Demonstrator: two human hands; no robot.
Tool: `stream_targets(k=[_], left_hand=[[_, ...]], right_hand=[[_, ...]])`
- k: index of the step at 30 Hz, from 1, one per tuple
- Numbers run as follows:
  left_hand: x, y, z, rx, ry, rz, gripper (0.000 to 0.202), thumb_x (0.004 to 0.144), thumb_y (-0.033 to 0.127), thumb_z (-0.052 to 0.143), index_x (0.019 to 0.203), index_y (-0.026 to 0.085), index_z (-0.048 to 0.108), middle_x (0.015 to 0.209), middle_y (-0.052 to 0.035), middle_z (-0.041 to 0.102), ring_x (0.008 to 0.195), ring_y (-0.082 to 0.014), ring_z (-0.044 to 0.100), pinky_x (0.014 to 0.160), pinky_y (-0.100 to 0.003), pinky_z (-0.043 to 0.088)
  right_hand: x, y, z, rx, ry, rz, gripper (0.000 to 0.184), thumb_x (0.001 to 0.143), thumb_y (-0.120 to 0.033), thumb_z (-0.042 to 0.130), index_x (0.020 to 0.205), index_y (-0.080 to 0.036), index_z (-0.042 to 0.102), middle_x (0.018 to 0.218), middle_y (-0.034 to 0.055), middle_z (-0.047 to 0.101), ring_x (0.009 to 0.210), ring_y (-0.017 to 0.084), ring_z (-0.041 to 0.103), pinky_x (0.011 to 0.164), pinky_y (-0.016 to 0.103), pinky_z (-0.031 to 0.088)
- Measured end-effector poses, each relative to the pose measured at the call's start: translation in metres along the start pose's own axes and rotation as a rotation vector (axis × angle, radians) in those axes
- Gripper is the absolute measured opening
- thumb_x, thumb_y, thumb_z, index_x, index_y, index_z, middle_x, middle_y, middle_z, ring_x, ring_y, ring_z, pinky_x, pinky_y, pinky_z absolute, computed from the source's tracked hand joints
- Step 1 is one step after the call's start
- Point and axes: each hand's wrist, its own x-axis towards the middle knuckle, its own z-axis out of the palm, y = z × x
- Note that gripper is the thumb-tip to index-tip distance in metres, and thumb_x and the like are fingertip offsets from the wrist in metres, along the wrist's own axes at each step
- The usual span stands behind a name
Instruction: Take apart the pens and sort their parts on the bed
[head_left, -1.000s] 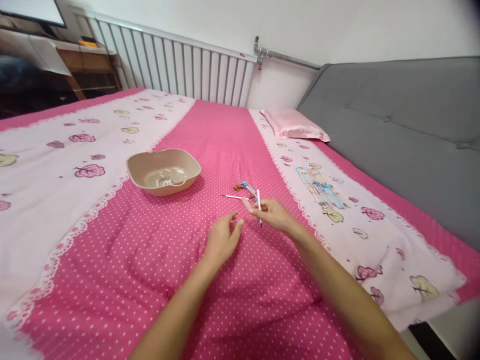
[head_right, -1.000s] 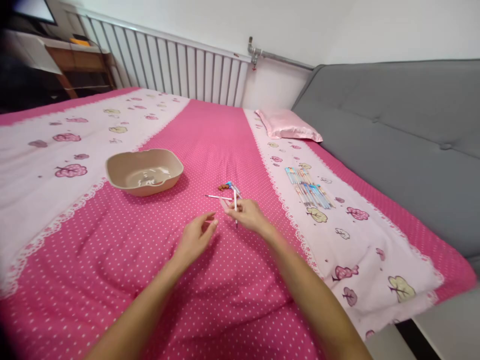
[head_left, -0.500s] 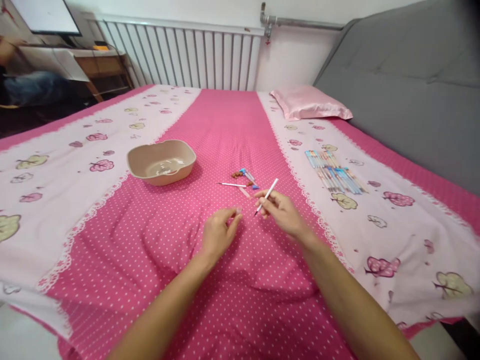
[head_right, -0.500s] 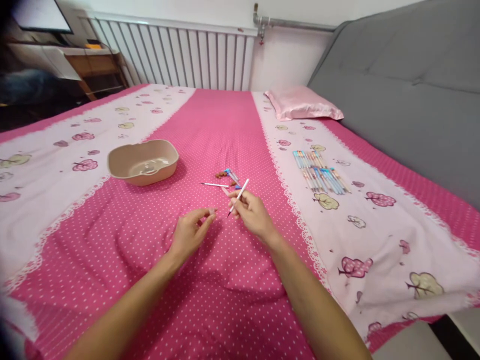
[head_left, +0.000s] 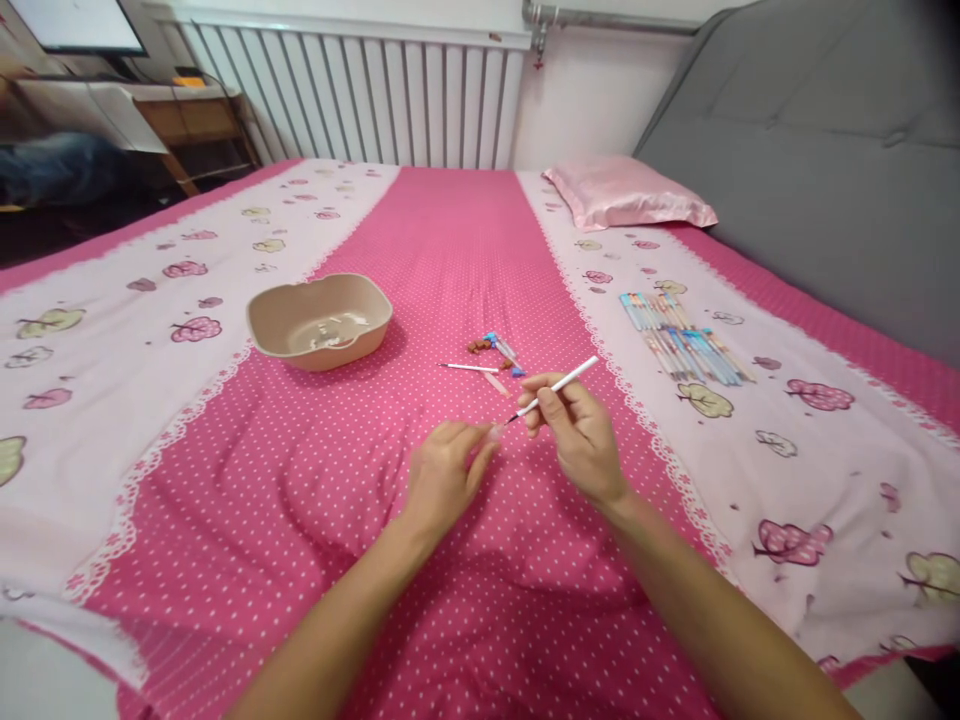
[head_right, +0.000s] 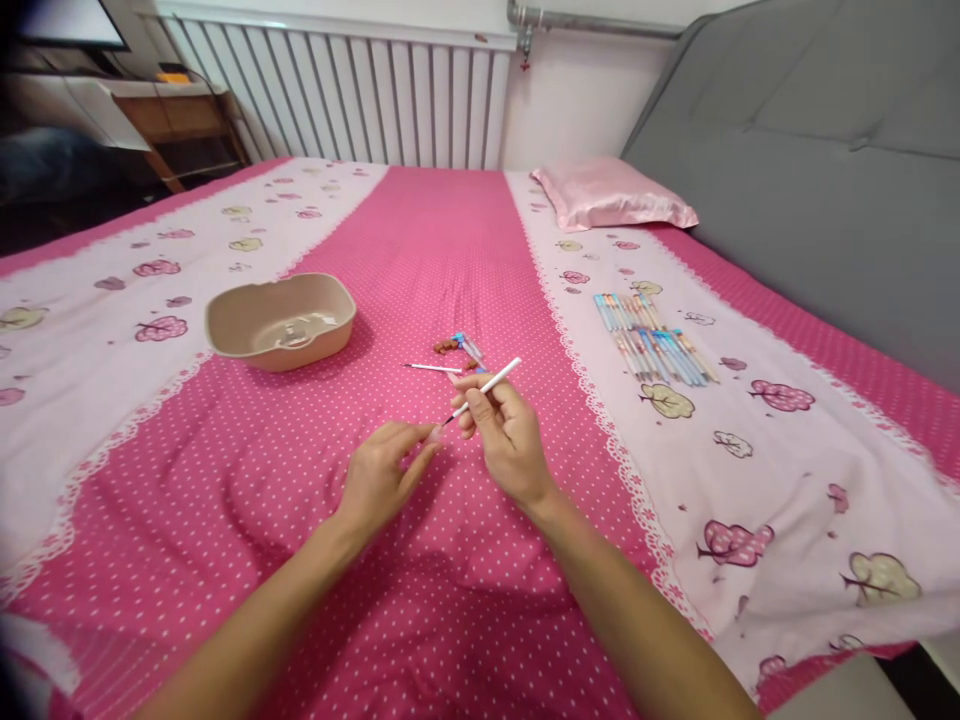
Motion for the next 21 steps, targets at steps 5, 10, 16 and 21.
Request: stream_targets(k=[5, 10, 16, 21], left_hand=[[-0.001, 0.000, -0.002, -0.021, -0.043, -0.023, 0.028, 0.088, 0.033, 0.042, 0.095, 0.017, 0.063, 0.084, -0.0063, 0.066, 0.077, -0.0171, 0.058, 0.070, -0.028, 0.044], [-0.001, 0.001, -0.003, -0.025, -0.058, -0.036, 0.027, 0.088, 0.033, 0.042, 0.096, 0.017, 0.063, 0.083, -0.0068, 0.065, 0.076, -0.0178, 0.057, 0.069, -0.029, 0.043], [0.000, 0.003, -0.004, -0.087, -0.072, -0.042, 0.024, 0.087, 0.029, 0.043, 0.091, 0.015, 0.063, 0.078, -0.0069, 0.064, 0.072, -0.0174, 0.057, 0.067, -0.028, 0.041], [-0.001, 0.003, -0.002, -0.118, -0.070, -0.041, 0.023, 0.087, 0.027, 0.043, 0.094, 0.015, 0.062, 0.084, -0.0076, 0.065, 0.075, -0.0179, 0.057, 0.070, -0.029, 0.043]], right_hand=[[-0.001, 0.003, 0.001, -0.037, -0.012, 0.029, 0.020, 0.088, -0.034, 0.045, 0.098, -0.021, 0.055, 0.081, 0.0014, 0.059, 0.062, 0.010, 0.055, 0.057, 0.024, 0.047], [-0.002, 0.009, 0.003, -0.169, -0.130, 0.027, 0.021, 0.087, -0.033, 0.048, 0.098, -0.019, 0.060, 0.083, 0.0037, 0.062, 0.071, 0.013, 0.058, 0.064, 0.027, 0.048], [-0.001, 0.009, 0.002, -0.277, -0.176, 0.044, 0.028, 0.088, -0.035, 0.045, 0.099, -0.020, 0.066, 0.100, 0.0061, 0.064, 0.085, 0.016, 0.059, 0.076, 0.030, 0.046], [0.000, 0.013, 0.002, -0.260, -0.257, 0.038, 0.032, 0.089, -0.037, 0.042, 0.097, -0.020, 0.068, 0.101, 0.0068, 0.064, 0.096, 0.018, 0.058, 0.085, 0.032, 0.044]])
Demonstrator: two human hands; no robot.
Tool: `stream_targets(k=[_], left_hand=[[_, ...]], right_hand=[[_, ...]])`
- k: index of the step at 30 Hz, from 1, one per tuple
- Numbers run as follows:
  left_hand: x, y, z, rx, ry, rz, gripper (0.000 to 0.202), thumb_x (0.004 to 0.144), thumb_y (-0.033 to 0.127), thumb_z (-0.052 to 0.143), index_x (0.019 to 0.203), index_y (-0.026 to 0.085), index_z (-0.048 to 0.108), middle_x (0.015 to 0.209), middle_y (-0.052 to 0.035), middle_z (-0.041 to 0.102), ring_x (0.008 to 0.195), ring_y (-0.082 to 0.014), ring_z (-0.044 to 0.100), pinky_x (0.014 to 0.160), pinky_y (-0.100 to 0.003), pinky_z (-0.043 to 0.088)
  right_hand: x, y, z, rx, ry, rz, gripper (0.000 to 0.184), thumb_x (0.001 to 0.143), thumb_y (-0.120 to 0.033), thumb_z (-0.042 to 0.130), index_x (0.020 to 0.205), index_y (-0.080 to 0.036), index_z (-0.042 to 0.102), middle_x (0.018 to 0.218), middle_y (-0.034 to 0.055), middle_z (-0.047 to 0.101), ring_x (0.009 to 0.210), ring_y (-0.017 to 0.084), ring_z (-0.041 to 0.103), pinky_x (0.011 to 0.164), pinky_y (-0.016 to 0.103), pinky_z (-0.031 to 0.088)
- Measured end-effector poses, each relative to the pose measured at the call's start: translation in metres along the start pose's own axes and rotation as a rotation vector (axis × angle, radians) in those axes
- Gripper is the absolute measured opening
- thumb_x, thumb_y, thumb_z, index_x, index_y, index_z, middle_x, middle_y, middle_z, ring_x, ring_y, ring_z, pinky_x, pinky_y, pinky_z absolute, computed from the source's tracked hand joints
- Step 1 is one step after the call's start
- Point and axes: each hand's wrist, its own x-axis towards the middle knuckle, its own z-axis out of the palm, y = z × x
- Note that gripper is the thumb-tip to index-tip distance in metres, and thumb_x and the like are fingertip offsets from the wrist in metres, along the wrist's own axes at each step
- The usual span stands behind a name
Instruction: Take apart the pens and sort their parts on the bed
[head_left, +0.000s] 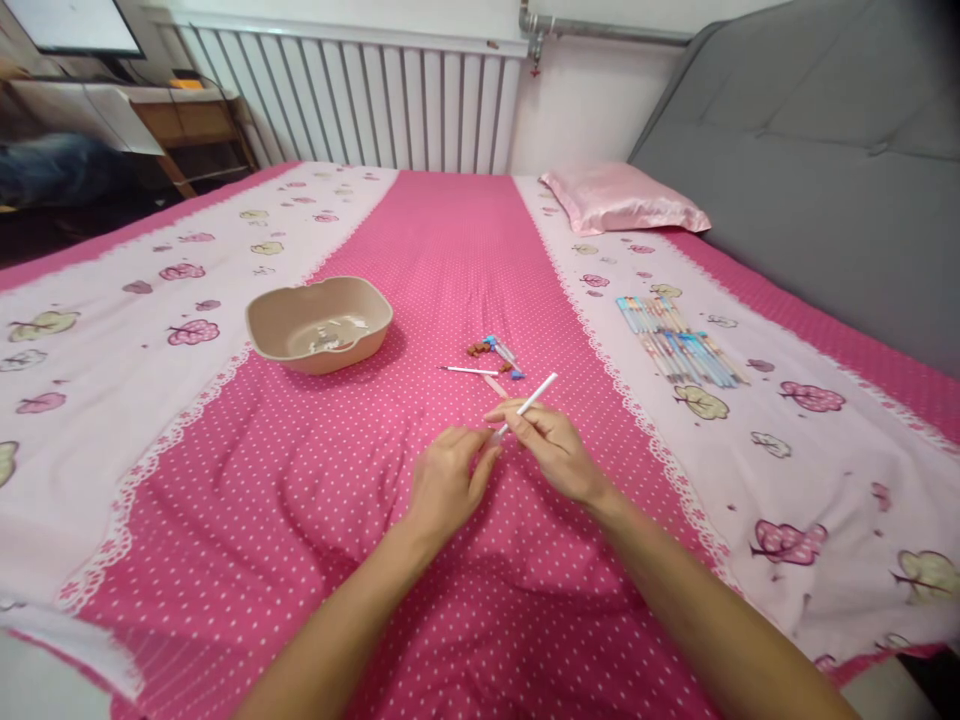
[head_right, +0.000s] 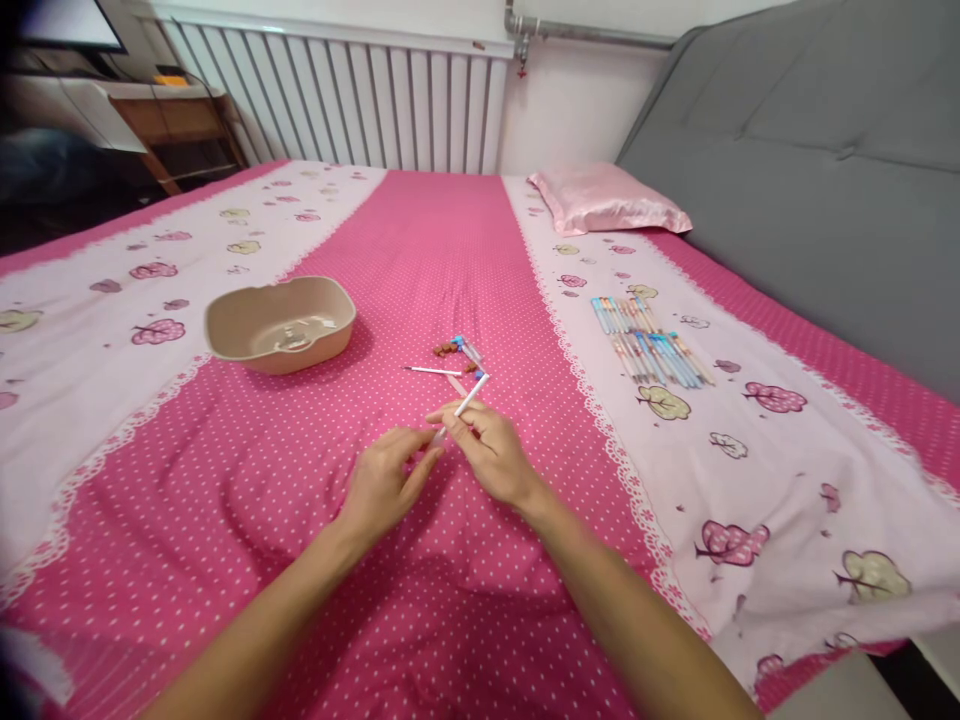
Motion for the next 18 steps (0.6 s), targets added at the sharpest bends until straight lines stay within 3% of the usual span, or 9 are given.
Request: stream_targets(k=[5, 8, 10, 14, 16, 18], left_hand=[[0.000, 0.000, -0.002, 0.029, -0.002, -0.015, 0.023, 0.087, 0.028, 0.042, 0.092, 0.016, 0.061, 0.079, -0.0066, 0.064, 0.072, -0.0168, 0.056, 0.068, -0.029, 0.042], [0.001, 0.001, -0.004, 0.060, -0.005, -0.035, 0.025, 0.088, 0.030, 0.040, 0.085, 0.016, 0.061, 0.073, -0.0054, 0.062, 0.069, -0.0165, 0.054, 0.065, -0.028, 0.040], [0.001, 0.001, -0.004, 0.066, 0.000, -0.046, 0.025, 0.088, 0.031, 0.040, 0.083, 0.017, 0.060, 0.073, -0.0050, 0.062, 0.068, -0.0165, 0.053, 0.064, -0.028, 0.040], [0.000, 0.000, -0.005, 0.044, 0.008, -0.057, 0.026, 0.088, 0.032, 0.040, 0.081, 0.018, 0.060, 0.073, -0.0050, 0.062, 0.069, -0.0165, 0.054, 0.065, -0.028, 0.040], [0.000, 0.000, -0.005, 0.031, 0.016, -0.064, 0.026, 0.088, 0.033, 0.040, 0.083, 0.017, 0.060, 0.072, -0.0049, 0.061, 0.069, -0.0164, 0.054, 0.065, -0.027, 0.040], [0.001, -0.001, -0.005, 0.023, 0.031, -0.088, 0.027, 0.088, 0.033, 0.039, 0.085, 0.017, 0.060, 0.073, -0.0047, 0.061, 0.068, -0.0161, 0.055, 0.063, -0.027, 0.040]], right_hand=[[-0.001, -0.001, 0.000, -0.016, -0.078, 0.017, 0.034, 0.089, -0.038, 0.043, 0.113, -0.023, 0.060, 0.110, 0.0081, 0.062, 0.097, 0.019, 0.057, 0.086, 0.035, 0.044], [-0.003, -0.006, -0.004, -0.022, 0.025, 0.014, 0.046, 0.087, -0.036, 0.047, 0.131, -0.027, 0.041, 0.118, 0.0079, 0.057, 0.095, 0.018, 0.057, 0.081, 0.034, 0.046], [-0.003, -0.009, -0.007, -0.057, 0.116, -0.039, 0.048, 0.087, -0.034, 0.046, 0.134, -0.029, 0.035, 0.120, 0.0073, 0.056, 0.095, 0.018, 0.056, 0.081, 0.033, 0.045], [0.003, -0.003, -0.015, -0.203, 0.305, -0.088, 0.037, 0.088, -0.029, 0.041, 0.125, -0.025, 0.046, 0.112, 0.0079, 0.060, 0.097, 0.019, 0.056, 0.081, 0.035, 0.045], [0.008, 0.008, -0.023, -0.286, 0.412, -0.037, 0.035, 0.087, -0.028, 0.042, 0.120, -0.020, 0.050, 0.107, 0.0093, 0.062, 0.094, 0.020, 0.057, 0.080, 0.035, 0.046], [0.014, 0.023, -0.033, -0.358, 0.434, 0.059, 0.035, 0.084, -0.027, 0.045, 0.117, -0.016, 0.052, 0.107, 0.0112, 0.062, 0.090, 0.021, 0.058, 0.077, 0.036, 0.047]])
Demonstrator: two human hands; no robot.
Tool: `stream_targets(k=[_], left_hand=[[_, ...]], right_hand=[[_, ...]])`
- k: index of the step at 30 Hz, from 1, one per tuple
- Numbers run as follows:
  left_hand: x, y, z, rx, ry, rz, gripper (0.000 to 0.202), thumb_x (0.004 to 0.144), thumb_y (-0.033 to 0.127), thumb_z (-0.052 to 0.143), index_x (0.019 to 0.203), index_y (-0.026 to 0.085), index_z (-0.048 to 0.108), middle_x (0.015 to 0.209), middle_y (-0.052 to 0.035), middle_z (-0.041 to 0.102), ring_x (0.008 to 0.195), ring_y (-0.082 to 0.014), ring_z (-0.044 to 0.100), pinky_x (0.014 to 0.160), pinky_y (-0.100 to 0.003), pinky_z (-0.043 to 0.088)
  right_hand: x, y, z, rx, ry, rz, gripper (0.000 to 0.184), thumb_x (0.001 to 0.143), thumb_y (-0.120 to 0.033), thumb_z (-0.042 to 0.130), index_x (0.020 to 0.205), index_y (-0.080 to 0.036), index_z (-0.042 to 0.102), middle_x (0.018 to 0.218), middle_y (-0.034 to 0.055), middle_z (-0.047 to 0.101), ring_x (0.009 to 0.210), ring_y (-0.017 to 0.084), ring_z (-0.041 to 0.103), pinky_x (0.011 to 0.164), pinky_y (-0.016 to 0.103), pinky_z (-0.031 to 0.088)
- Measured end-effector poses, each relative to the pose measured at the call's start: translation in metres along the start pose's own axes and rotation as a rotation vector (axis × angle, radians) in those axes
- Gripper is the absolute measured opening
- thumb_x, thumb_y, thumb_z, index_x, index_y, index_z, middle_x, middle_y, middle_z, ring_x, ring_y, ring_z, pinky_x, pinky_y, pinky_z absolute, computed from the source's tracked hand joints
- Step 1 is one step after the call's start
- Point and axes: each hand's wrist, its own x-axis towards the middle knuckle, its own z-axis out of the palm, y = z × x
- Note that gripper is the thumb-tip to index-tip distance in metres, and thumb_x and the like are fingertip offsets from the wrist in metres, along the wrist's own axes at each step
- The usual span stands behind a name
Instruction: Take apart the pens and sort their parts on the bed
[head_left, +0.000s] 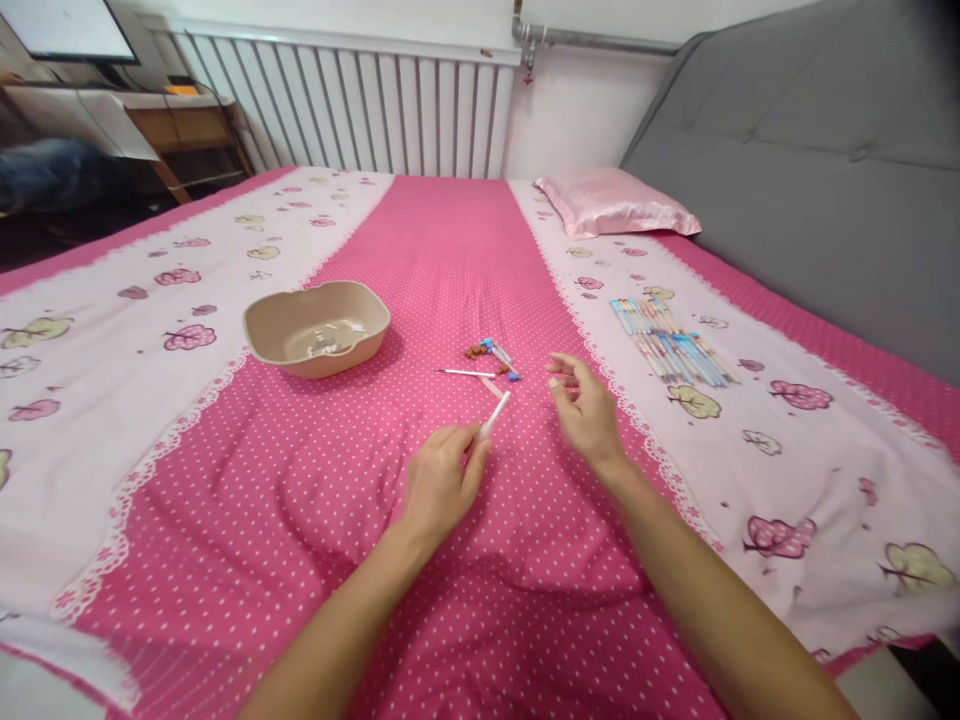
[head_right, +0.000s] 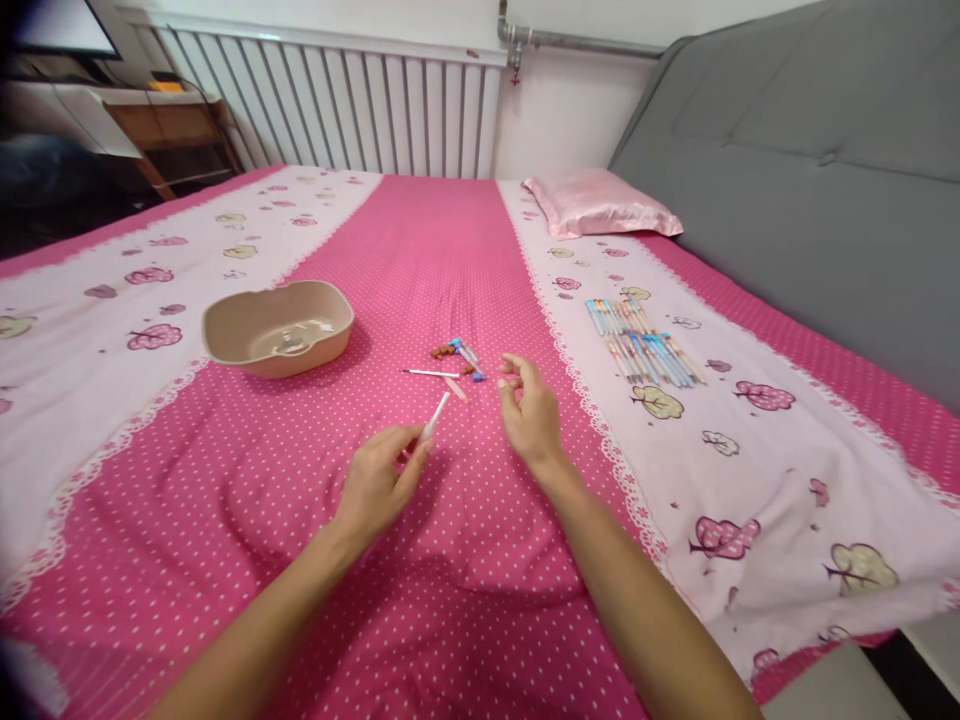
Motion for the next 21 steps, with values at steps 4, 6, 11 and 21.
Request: stream_targets(k=[4, 6, 11, 21], left_hand=[[0.002, -0.004, 0.001, -0.022, 0.059, -0.080, 0.026, 0.088, 0.032, 0.039, 0.092, 0.017, 0.059, 0.079, -0.0054, 0.063, 0.069, -0.0160, 0.056, 0.063, -0.026, 0.041], [0.003, -0.007, 0.001, -0.056, 0.087, -0.129, 0.026, 0.087, 0.033, 0.040, 0.094, 0.017, 0.059, 0.080, -0.0054, 0.064, 0.069, -0.0159, 0.057, 0.063, -0.026, 0.041], [0.006, -0.014, -0.001, -0.156, 0.104, -0.251, 0.027, 0.086, 0.036, 0.042, 0.090, 0.017, 0.059, 0.076, -0.0043, 0.064, 0.064, -0.0156, 0.057, 0.060, -0.026, 0.041], [0.007, -0.022, -0.006, -0.248, 0.119, -0.303, 0.026, 0.085, 0.034, 0.043, 0.100, 0.018, 0.056, 0.075, -0.0027, 0.063, 0.061, -0.0141, 0.056, 0.056, -0.024, 0.039]], right_hand=[[0.018, 0.030, 0.005, -0.094, -0.141, 0.063, 0.036, 0.082, -0.024, 0.045, 0.116, -0.016, 0.054, 0.113, 0.0117, 0.061, 0.094, 0.020, 0.058, 0.082, 0.037, 0.045], [0.027, 0.039, 0.015, -0.141, -0.209, 0.119, 0.035, 0.081, -0.024, 0.046, 0.115, -0.017, 0.055, 0.115, 0.0101, 0.060, 0.096, 0.019, 0.059, 0.084, 0.035, 0.045], [0.055, 0.051, 0.053, -0.238, -0.232, 0.251, 0.033, 0.077, -0.028, 0.055, 0.107, -0.016, 0.059, 0.099, 0.0105, 0.067, 0.087, 0.019, 0.062, 0.076, 0.031, 0.045], [0.074, 0.044, 0.076, -0.247, -0.254, 0.419, 0.014, 0.072, -0.023, 0.057, 0.077, -0.016, 0.069, 0.070, 0.0070, 0.067, 0.060, 0.016, 0.057, 0.055, 0.025, 0.038]])
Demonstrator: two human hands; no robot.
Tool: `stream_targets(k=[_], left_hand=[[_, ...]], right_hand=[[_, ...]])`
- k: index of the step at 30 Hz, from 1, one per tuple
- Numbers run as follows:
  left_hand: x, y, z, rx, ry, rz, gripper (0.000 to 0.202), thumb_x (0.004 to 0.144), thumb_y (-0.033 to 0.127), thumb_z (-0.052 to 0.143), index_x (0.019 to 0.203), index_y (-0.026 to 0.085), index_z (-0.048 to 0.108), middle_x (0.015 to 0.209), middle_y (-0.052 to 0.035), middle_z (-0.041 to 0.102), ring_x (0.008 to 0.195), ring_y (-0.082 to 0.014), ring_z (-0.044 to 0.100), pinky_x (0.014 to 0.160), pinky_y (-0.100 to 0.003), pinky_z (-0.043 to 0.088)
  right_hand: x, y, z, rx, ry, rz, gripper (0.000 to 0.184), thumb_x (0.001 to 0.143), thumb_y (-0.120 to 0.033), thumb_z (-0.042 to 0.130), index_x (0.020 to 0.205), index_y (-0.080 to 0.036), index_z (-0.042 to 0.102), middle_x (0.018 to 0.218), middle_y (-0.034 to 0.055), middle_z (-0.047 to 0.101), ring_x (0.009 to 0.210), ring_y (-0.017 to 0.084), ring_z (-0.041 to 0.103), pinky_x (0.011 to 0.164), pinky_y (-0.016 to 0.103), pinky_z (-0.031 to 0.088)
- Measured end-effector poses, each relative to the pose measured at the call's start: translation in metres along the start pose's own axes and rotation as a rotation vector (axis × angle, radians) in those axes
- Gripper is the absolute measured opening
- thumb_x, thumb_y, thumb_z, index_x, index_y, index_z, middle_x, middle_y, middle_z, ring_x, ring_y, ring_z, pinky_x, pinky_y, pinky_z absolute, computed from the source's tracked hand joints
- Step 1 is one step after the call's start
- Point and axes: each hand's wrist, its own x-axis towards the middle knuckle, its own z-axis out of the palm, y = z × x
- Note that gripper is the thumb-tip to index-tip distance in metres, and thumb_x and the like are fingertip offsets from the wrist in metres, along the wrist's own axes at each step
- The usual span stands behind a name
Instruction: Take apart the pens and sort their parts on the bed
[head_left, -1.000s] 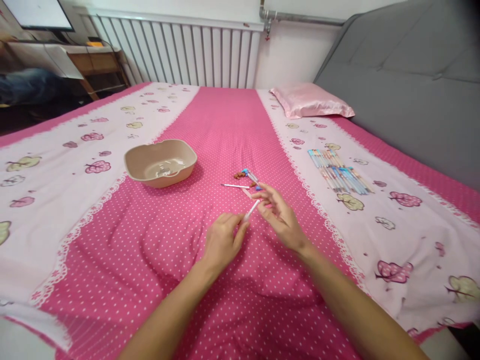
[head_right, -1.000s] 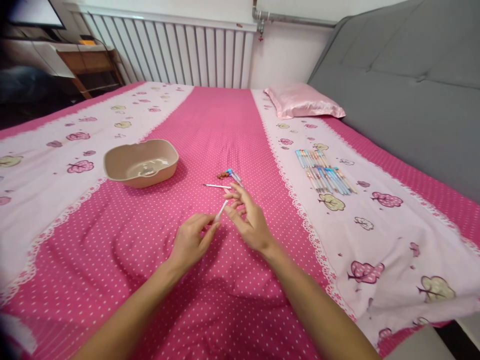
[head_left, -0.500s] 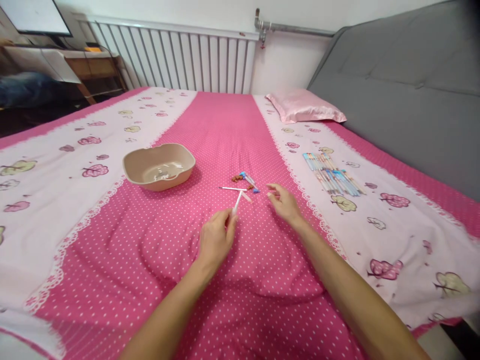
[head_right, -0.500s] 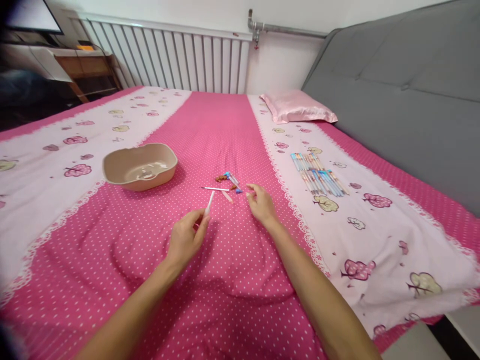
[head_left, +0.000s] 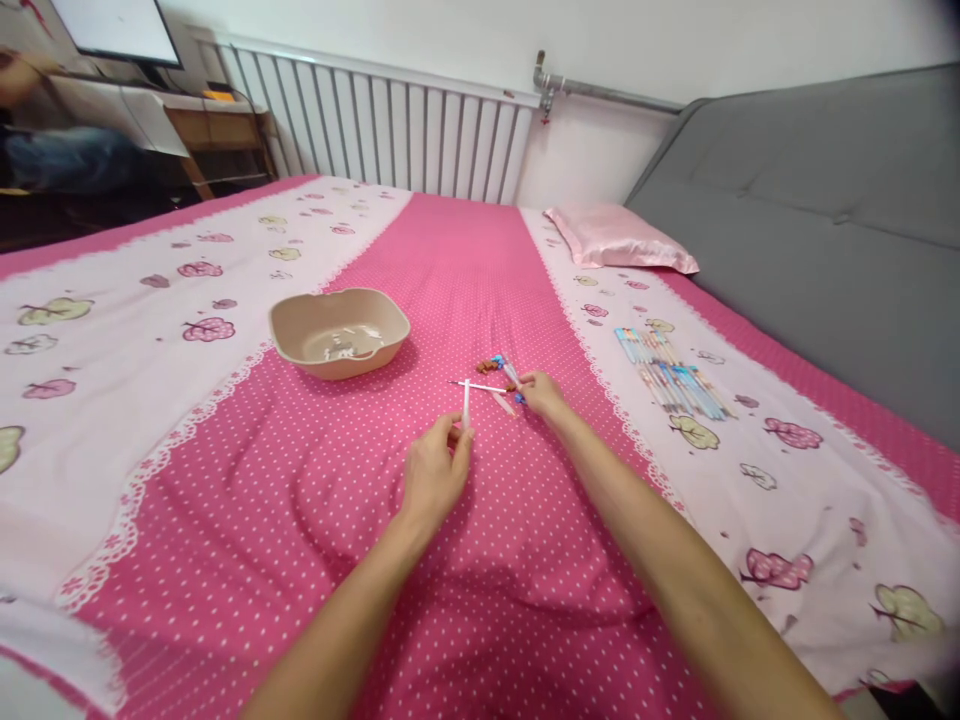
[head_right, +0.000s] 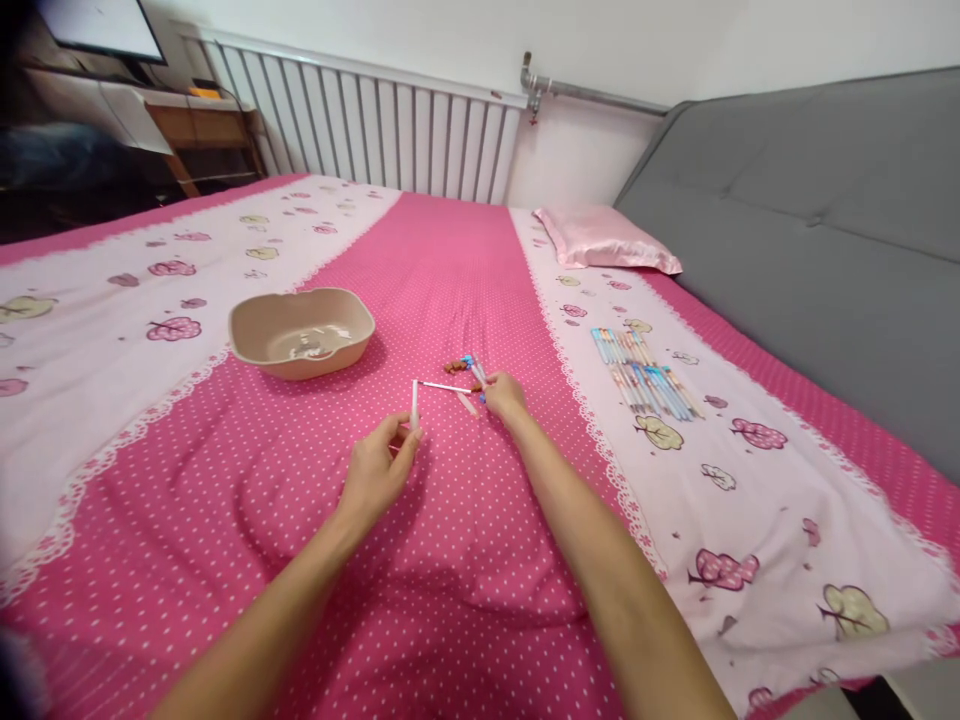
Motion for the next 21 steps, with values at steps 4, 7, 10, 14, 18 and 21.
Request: stream_targets(k=[4, 7, 10, 14, 18, 21], left_hand=[[-0.001, 0.002, -0.002, 0.015, -0.025, 0.009, 0.027, 0.086, 0.033, 0.040, 0.101, 0.017, 0.056, 0.078, -0.0046, 0.064, 0.063, -0.0152, 0.057, 0.058, -0.025, 0.039], [-0.002, 0.006, -0.002, 0.034, -0.063, 0.027, 0.028, 0.087, 0.031, 0.038, 0.102, 0.016, 0.056, 0.080, -0.0056, 0.064, 0.067, -0.0164, 0.057, 0.060, -0.026, 0.040], [-0.004, 0.008, -0.002, 0.067, -0.081, 0.068, 0.028, 0.088, 0.028, 0.036, 0.104, 0.016, 0.056, 0.085, -0.0065, 0.064, 0.073, -0.0179, 0.058, 0.063, -0.027, 0.040], [-0.005, 0.008, 0.000, 0.102, -0.042, 0.162, 0.028, 0.088, 0.024, 0.035, 0.105, 0.015, 0.055, 0.094, -0.0080, 0.063, 0.085, -0.0197, 0.056, 0.073, -0.031, 0.041], [-0.005, 0.007, 0.000, 0.124, -0.035, 0.242, 0.028, 0.089, 0.023, 0.034, 0.106, 0.014, 0.054, 0.095, -0.0089, 0.062, 0.088, -0.0202, 0.055, 0.077, -0.033, 0.041], [-0.005, 0.008, 0.001, 0.153, -0.078, 0.287, 0.027, 0.089, 0.023, 0.034, 0.105, 0.015, 0.055, 0.095, -0.0091, 0.062, 0.088, -0.0204, 0.055, 0.077, -0.033, 0.041]], right_hand=[[-0.031, 0.002, -0.019, 0.117, -0.045, -0.063, 0.024, 0.078, -0.024, 0.049, 0.091, -0.014, 0.067, 0.085, 0.0076, 0.067, 0.070, 0.015, 0.057, 0.062, 0.025, 0.040], [-0.063, 0.004, -0.034, 0.217, -0.117, -0.124, 0.029, 0.080, -0.027, 0.045, 0.099, -0.014, 0.064, 0.093, 0.0064, 0.066, 0.075, 0.014, 0.058, 0.068, 0.026, 0.042], [-0.086, 0.006, -0.042, 0.314, -0.128, -0.224, 0.031, 0.082, -0.030, 0.044, 0.104, -0.016, 0.061, 0.096, 0.0057, 0.064, 0.080, 0.015, 0.055, 0.073, 0.029, 0.042], [-0.098, 0.006, -0.048, 0.446, -0.154, -0.401, 0.028, 0.083, -0.034, 0.046, 0.100, -0.018, 0.060, 0.093, 0.0056, 0.060, 0.085, 0.017, 0.053, 0.078, 0.032, 0.040], [-0.103, 0.000, -0.055, 0.663, -0.236, -0.307, 0.020, 0.081, -0.032, 0.051, 0.095, -0.021, 0.061, 0.095, 0.0030, 0.062, 0.092, 0.016, 0.054, 0.084, 0.032, 0.037], [-0.106, -0.004, -0.057, 0.930, -0.314, -0.142, 0.017, 0.078, -0.032, 0.056, 0.091, -0.022, 0.061, 0.090, 0.0016, 0.066, 0.089, 0.015, 0.057, 0.081, 0.030, 0.039]])
